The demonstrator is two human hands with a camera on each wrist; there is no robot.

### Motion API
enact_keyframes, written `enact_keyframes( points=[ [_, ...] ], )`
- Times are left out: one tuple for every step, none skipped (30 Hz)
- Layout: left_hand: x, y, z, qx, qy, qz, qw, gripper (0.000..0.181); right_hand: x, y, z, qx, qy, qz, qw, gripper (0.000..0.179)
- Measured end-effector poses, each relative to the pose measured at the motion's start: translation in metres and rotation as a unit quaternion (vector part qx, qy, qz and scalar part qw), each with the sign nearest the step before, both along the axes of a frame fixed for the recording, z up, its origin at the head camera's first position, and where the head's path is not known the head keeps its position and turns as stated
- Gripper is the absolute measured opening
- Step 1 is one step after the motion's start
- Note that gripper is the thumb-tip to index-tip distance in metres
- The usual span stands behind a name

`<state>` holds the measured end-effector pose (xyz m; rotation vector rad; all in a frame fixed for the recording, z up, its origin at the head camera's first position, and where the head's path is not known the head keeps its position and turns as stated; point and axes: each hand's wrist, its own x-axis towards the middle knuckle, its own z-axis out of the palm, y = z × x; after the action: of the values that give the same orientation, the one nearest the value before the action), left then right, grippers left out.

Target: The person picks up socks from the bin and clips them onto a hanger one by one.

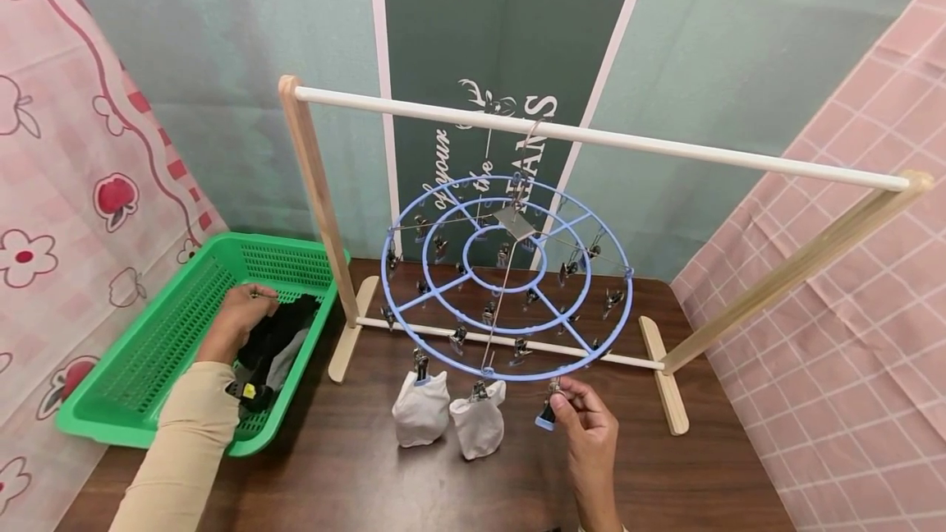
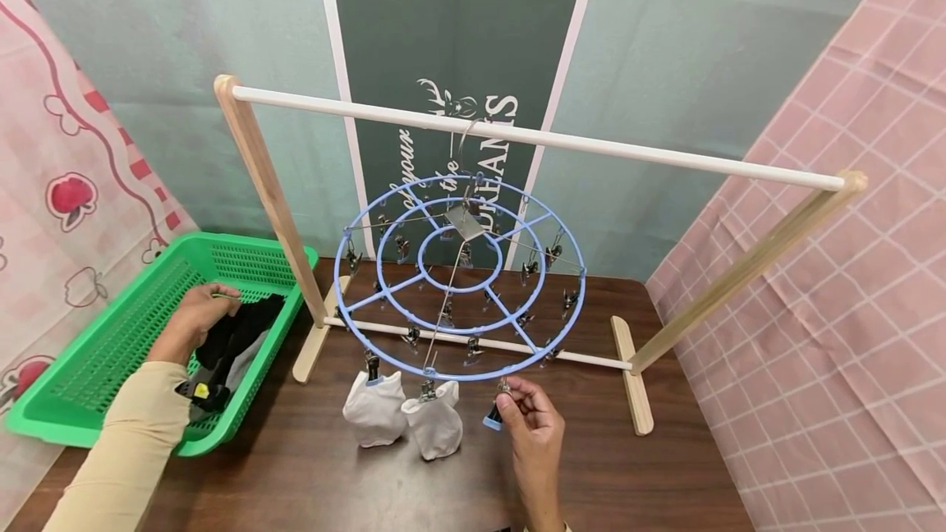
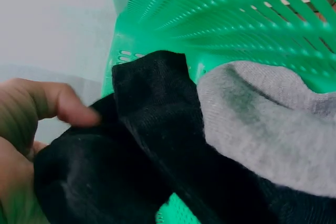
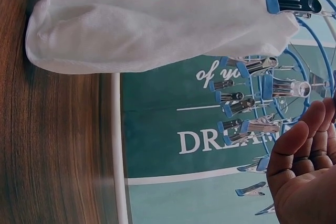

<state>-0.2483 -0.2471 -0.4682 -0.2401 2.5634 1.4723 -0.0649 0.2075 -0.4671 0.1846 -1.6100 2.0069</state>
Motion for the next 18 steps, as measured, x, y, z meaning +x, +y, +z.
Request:
enact_keyframes(
  points=[
    [0.0006, 0.0004, 0.0006, -0.002, -0.004, 0.003, 1.0, 0.039, 0.0, -0.0002, 0.0003, 0.001, -0.002, -0.001, 1.0, 0.023],
    [0.0009, 0.0009, 0.0009, -0.006, -0.008, 0.004, 0.9999, 0.04, 0.0, -0.0003, 0.0004, 0.002, -0.004, -0.002, 1.0, 0.023],
    [0.0012, 0.0013, 0.0012, -0.01, -0.013, 0.003, 0.9999, 0.042, -0.0001, -0.0003, 0.0004, 0.002, -0.007, -0.003, 1.0, 0.023],
    [0.0017, 0.0013, 0.0017, -0.019, -0.016, -0.002, 0.9997, 0.045, -0.0001, -0.0004, 0.0005, 0.002, -0.009, -0.003, 1.0, 0.023],
    [0.0017, 0.0011, 0.0018, -0.022, -0.025, -0.005, 0.9994, 0.046, -0.0001, -0.0004, 0.0005, 0.003, -0.01, -0.003, 0.9999, 0.022],
    [0.0018, 0.0012, 0.0016, -0.026, -0.03, -0.006, 0.9992, 0.047, -0.0001, -0.0005, 0.0004, 0.003, -0.011, -0.002, 0.9999, 0.022],
    [0.0017, 0.0011, 0.0012, -0.028, -0.035, -0.005, 0.999, 0.048, -0.0001, -0.0005, 0.0002, 0.003, -0.01, -0.001, 0.9999, 0.022],
    [0.0015, 0.0009, 0.0006, -0.035, -0.039, -0.005, 0.9986, 0.048, -0.0002, -0.0004, -0.0001, 0.003, -0.01, -0.001, 0.9999, 0.021],
    [0.0013, 0.0007, -0.0001, -0.039, -0.043, -0.003, 0.9983, 0.047, -0.0003, -0.0005, -0.0002, 0.004, -0.01, -0.002, 0.9999, 0.021],
    [0.0008, 0.0007, -0.0008, -0.05, -0.042, 0.004, 0.9978, 0.043, -0.0003, -0.0005, -0.0002, 0.005, -0.01, -0.004, 0.9999, 0.02],
    [0.0005, 0.001, -0.0015, -0.05, -0.047, 0.007, 0.9976, 0.042, -0.0004, -0.0006, -0.0005, 0.005, -0.01, -0.004, 0.9999, 0.02],
    [0.0005, 0.0012, -0.0021, -0.053, -0.049, 0.01, 0.9973, 0.041, -0.0005, -0.0006, -0.0007, 0.006, -0.01, -0.005, 0.9999, 0.019],
    [0.0001, 0.0009, -0.0023, -0.055, -0.05, 0.013, 0.9972, 0.04, -0.0005, -0.0007, -0.0007, 0.007, -0.01, -0.006, 0.9999, 0.02],
    [-0.0001, 0.0012, -0.0024, -0.055, -0.052, 0.016, 0.997, 0.04, -0.0005, -0.0008, -0.0009, 0.007, -0.01, -0.007, 0.9999, 0.02],
    [0.0, 0.0013, -0.0021, -0.055, -0.053, 0.018, 0.9969, 0.039, -0.0005, -0.001, -0.001, 0.007, -0.009, -0.007, 0.9999, 0.021],
    [0.0002, 0.0014, -0.0017, -0.052, -0.051, 0.02, 0.9971, 0.039, -0.0005, -0.0011, -0.0014, 0.005, -0.008, -0.006, 0.9999, 0.021],
    [0.0007, 0.0015, -0.0013, -0.045, -0.051, 0.017, 0.9975, 0.04, -0.0004, -0.0012, -0.0017, 0.004, -0.007, -0.004, 1.0, 0.022],
    [0.0008, 0.0015, -0.0012, -0.045, -0.045, 0.017, 0.9978, 0.037, -0.0004, -0.0013, -0.002, 0.004, -0.007, -0.004, 1.0, 0.023]
  ],
)
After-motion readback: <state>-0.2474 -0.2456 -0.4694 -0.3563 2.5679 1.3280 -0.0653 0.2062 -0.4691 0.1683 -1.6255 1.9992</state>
